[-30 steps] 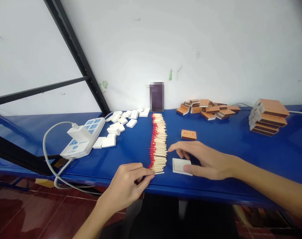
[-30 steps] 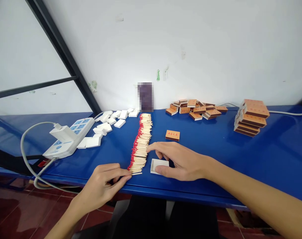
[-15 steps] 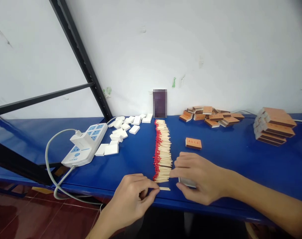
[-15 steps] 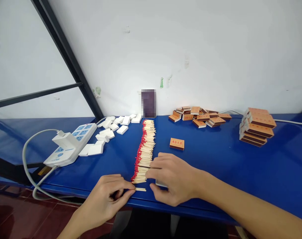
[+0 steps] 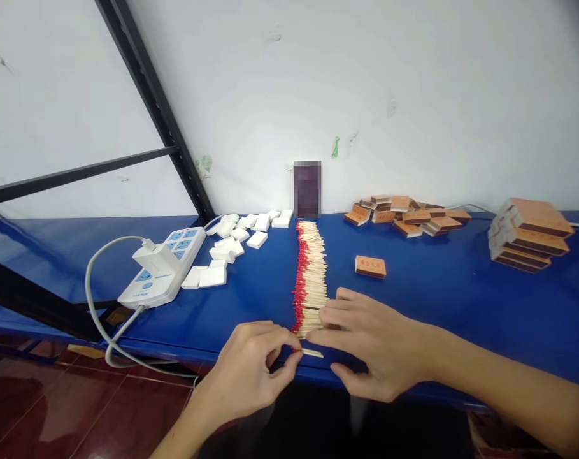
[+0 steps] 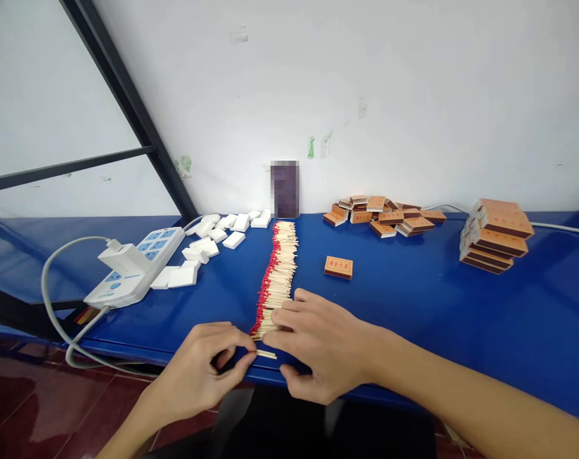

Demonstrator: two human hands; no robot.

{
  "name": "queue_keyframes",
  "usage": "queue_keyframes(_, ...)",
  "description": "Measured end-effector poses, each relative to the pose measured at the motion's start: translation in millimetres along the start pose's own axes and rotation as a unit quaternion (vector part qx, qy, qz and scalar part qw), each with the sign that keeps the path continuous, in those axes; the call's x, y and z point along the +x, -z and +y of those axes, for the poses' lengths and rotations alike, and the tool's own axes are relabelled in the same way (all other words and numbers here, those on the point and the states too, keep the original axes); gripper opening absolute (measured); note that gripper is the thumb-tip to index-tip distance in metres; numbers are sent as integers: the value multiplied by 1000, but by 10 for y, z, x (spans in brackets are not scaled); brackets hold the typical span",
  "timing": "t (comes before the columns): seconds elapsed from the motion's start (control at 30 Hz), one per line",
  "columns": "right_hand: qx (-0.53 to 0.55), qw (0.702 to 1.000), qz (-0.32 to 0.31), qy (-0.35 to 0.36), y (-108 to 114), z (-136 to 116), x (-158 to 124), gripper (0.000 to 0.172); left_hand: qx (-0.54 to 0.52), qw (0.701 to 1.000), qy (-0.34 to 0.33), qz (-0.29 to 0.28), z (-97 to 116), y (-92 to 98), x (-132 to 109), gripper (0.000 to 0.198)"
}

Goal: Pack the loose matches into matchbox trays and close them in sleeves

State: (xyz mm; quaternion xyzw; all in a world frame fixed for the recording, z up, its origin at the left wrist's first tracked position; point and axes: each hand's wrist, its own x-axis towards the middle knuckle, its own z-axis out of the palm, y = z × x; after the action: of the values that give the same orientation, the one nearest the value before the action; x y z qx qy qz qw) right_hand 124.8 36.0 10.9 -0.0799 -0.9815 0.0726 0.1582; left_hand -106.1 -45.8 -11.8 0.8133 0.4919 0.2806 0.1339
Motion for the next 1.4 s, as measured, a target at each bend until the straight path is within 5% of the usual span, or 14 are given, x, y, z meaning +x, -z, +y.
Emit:
queue_keyframes(0.6, 26, 1000, -4, 3, -10, -36, -5, 29, 77, 992, -34, 99, -30, -75, -94, 18)
queue_keyframes(1.0, 7, 1000, 20, 14, -16, -49, 0, 26, 71, 994, -45, 64, -5, -45, -62, 13)
queue_keyframes(1.4, 17, 999, 33, -8, 6, -75, -10, 29, 64, 993, -36, 91, 12, -51, -61, 17)
